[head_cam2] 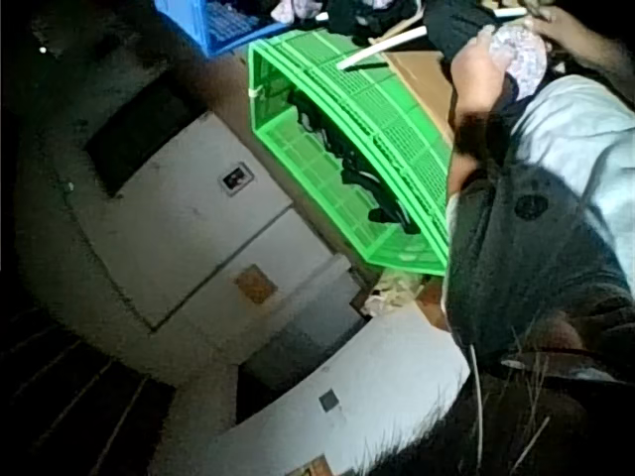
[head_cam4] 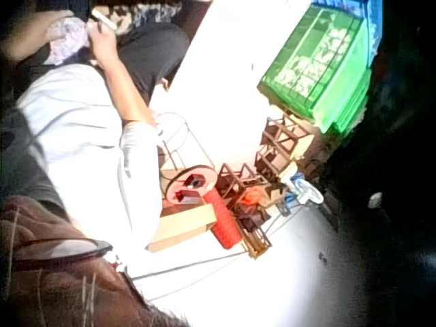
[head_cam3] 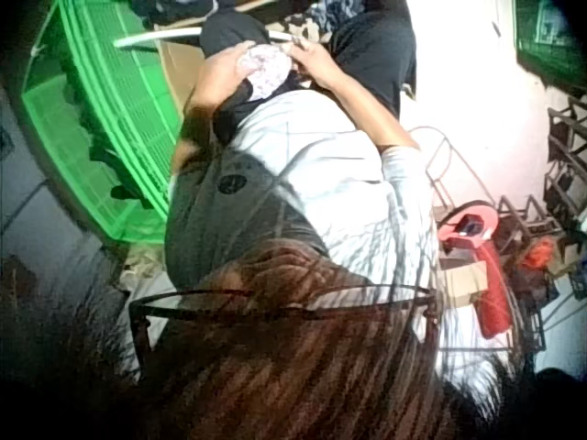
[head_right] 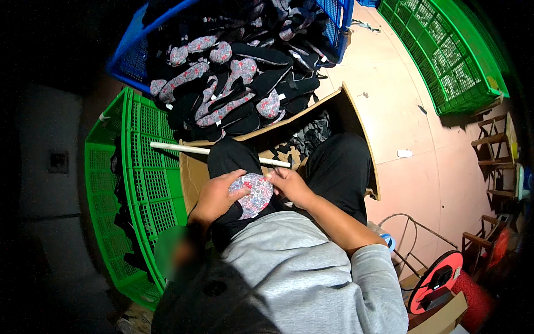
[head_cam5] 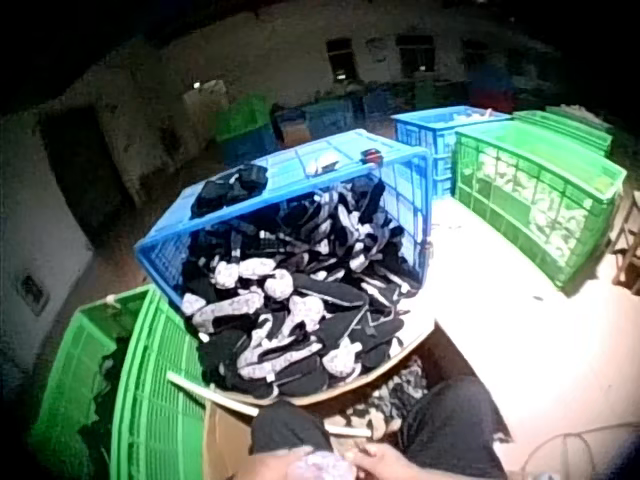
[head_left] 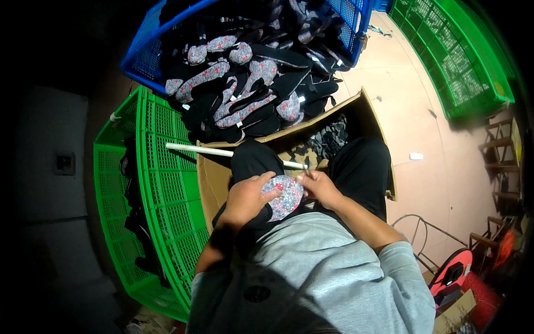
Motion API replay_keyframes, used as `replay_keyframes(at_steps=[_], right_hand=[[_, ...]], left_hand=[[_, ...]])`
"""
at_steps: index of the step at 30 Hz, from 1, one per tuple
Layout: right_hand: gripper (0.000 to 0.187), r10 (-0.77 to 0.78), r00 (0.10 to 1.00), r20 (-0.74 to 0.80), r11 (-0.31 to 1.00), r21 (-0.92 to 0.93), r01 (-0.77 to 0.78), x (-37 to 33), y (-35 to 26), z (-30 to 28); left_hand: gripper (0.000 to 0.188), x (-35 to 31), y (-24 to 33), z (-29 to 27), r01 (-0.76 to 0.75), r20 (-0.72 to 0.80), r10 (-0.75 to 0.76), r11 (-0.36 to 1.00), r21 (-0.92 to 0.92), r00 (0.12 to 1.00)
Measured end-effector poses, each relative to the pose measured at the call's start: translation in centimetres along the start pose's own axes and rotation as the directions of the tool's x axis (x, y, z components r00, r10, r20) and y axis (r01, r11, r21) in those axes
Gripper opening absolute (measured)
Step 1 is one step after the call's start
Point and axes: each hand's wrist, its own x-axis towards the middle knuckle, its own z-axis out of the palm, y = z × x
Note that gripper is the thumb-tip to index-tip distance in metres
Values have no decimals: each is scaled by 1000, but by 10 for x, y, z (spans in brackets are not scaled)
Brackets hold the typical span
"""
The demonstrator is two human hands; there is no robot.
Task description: The person sits on the floor and sews the upper fabric onto the sole of a slipper using a needle and thread. They pull the thread tight, inspect the stitching, and then place the finished slipper into a green crate before picking up another slipper to repeat the process.
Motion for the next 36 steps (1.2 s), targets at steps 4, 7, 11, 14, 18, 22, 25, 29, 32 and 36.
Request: replay_keyframes(at_steps=[4,7,11,14,18,22,25,29,32,36], right_hand=[[26,-31,998,50,998,50,28,-7,-37,16],[28,-71,997,31,994,88,68,0,-14,12],[28,-11,1000,-24,998,66,13,3,18,6],[27,48,999,-22,996,71,-46,4,23,7],[27,46,999,-26,996,76,-44,3,21,6],[27,61,998,-29,995,81,-58,-1,12,7],[28,14,999,43,993,119,-19,-8,-6,13],[28,-95,984,149,989,127,76,-7,-22,22],[30,-136,975,178,991,28,133,-5,-36,31],[31,-124,978,166,981,-127,146,-1,-35,40]], left_hand=[[34,4,-24,11,166,41,-249,505,-847,968],[38,9,-22,7,179,171,-408,-19,-984,897],[45,9,-41,23,269,302,-93,-262,-927,949],[51,6,-38,25,285,271,96,-446,-848,958],[49,6,-36,30,308,304,87,-472,-826,949],[40,2,-37,39,267,303,-18,-424,-865,953],[38,-1,-36,42,256,343,-241,-331,-908,908],[44,0,-36,52,299,238,-555,20,-954,797],[39,2,-25,50,251,136,-527,153,-956,839],[38,1,-37,59,282,89,-475,354,-891,875]])
